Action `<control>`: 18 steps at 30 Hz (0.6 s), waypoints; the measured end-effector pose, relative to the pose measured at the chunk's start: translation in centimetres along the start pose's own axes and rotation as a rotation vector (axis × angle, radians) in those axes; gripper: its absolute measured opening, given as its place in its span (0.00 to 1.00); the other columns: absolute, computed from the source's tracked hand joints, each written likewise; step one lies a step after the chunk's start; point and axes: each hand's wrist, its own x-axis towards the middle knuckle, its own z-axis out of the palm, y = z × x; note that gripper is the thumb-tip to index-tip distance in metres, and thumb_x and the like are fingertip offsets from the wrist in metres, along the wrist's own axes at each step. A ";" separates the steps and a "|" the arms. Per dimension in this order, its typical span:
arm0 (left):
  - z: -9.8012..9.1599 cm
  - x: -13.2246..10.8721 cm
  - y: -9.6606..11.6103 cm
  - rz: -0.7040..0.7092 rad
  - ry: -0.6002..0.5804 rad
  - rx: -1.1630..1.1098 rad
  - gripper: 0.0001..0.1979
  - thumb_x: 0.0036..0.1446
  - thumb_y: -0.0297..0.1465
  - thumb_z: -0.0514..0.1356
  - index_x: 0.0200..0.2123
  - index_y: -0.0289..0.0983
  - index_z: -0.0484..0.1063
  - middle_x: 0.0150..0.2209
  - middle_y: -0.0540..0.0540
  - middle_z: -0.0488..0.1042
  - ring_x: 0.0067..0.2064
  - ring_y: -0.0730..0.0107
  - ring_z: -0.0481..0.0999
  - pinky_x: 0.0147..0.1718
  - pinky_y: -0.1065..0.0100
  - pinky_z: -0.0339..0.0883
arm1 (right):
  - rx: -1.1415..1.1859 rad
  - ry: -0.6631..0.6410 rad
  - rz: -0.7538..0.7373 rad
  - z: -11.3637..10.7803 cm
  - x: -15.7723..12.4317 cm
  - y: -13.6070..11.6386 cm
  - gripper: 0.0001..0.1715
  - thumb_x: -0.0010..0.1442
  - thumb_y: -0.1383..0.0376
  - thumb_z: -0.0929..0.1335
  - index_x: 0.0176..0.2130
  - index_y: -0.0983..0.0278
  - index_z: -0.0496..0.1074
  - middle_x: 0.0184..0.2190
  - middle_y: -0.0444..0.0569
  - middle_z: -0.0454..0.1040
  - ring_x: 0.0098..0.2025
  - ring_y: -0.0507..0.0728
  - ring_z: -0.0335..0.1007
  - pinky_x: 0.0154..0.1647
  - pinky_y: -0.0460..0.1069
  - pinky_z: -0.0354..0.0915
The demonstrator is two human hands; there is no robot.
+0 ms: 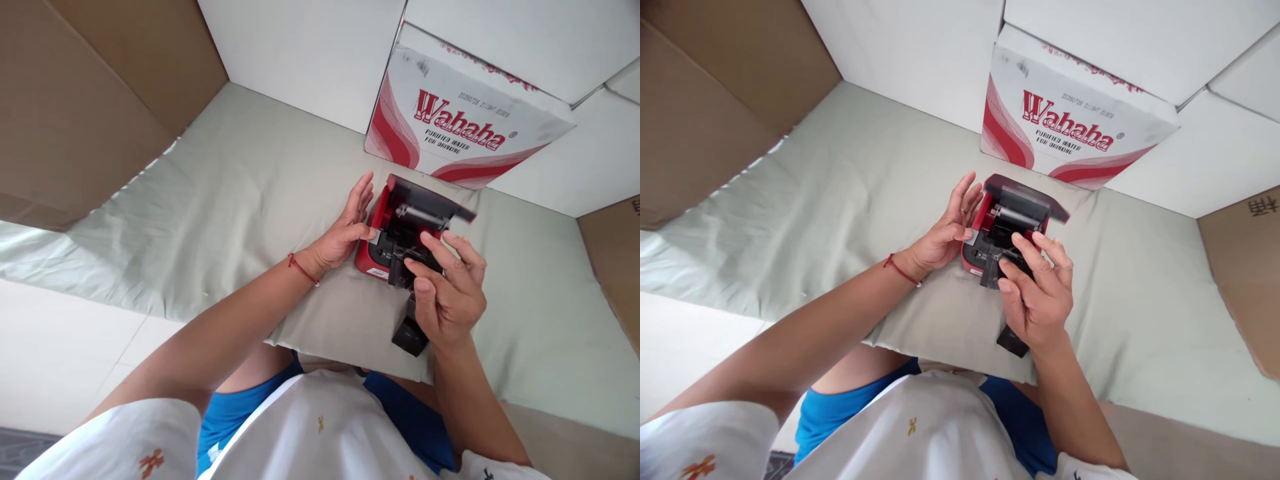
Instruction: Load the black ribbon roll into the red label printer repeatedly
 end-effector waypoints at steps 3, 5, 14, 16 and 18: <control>0.1 0.0 0.3 -0.001 -0.008 0.038 0.65 0.53 0.46 0.75 0.87 0.61 0.44 0.93 0.54 0.41 0.95 0.43 0.28 0.91 0.39 0.27 | 0.100 -0.043 -0.023 -0.1 0.4 -0.2 0.14 0.79 0.66 0.71 0.54 0.56 0.88 0.54 0.52 0.93 0.63 0.67 0.88 0.68 0.68 0.81; 0.0 0.0 0.3 0.005 -0.021 0.066 0.65 0.54 0.48 0.74 0.87 0.61 0.42 0.93 0.55 0.39 0.95 0.41 0.26 0.91 0.38 0.26 | 0.201 -0.104 0.020 -0.7 1.1 -0.1 0.14 0.80 0.65 0.70 0.51 0.57 0.90 0.50 0.51 0.94 0.56 0.65 0.91 0.61 0.65 0.84; 0.0 0.4 -0.5 0.000 -0.023 0.087 0.64 0.52 0.44 0.69 0.87 0.55 0.43 0.93 0.50 0.39 0.95 0.41 0.32 0.91 0.38 0.27 | -0.015 -0.761 0.529 -2.6 10.2 4.8 0.21 0.79 0.53 0.70 0.56 0.56 0.91 0.48 0.51 0.93 0.43 0.63 0.88 0.49 0.57 0.79; 0.0 0.5 -0.8 -0.009 -0.023 0.071 0.64 0.52 0.44 0.70 0.87 0.54 0.43 0.93 0.47 0.41 0.94 0.41 0.34 0.91 0.38 0.28 | -0.207 -0.968 0.434 -1.2 12.2 5.4 0.23 0.76 0.57 0.69 0.62 0.56 0.89 0.52 0.53 0.92 0.47 0.65 0.88 0.51 0.58 0.77; -0.1 0.6 -1.1 -0.002 -0.030 0.058 0.63 0.51 0.44 0.70 0.87 0.54 0.45 0.92 0.46 0.45 0.94 0.41 0.36 0.92 0.38 0.30 | -0.361 -1.131 0.324 0.2 13.5 5.4 0.26 0.74 0.58 0.70 0.65 0.55 0.87 0.53 0.54 0.92 0.50 0.68 0.87 0.49 0.58 0.75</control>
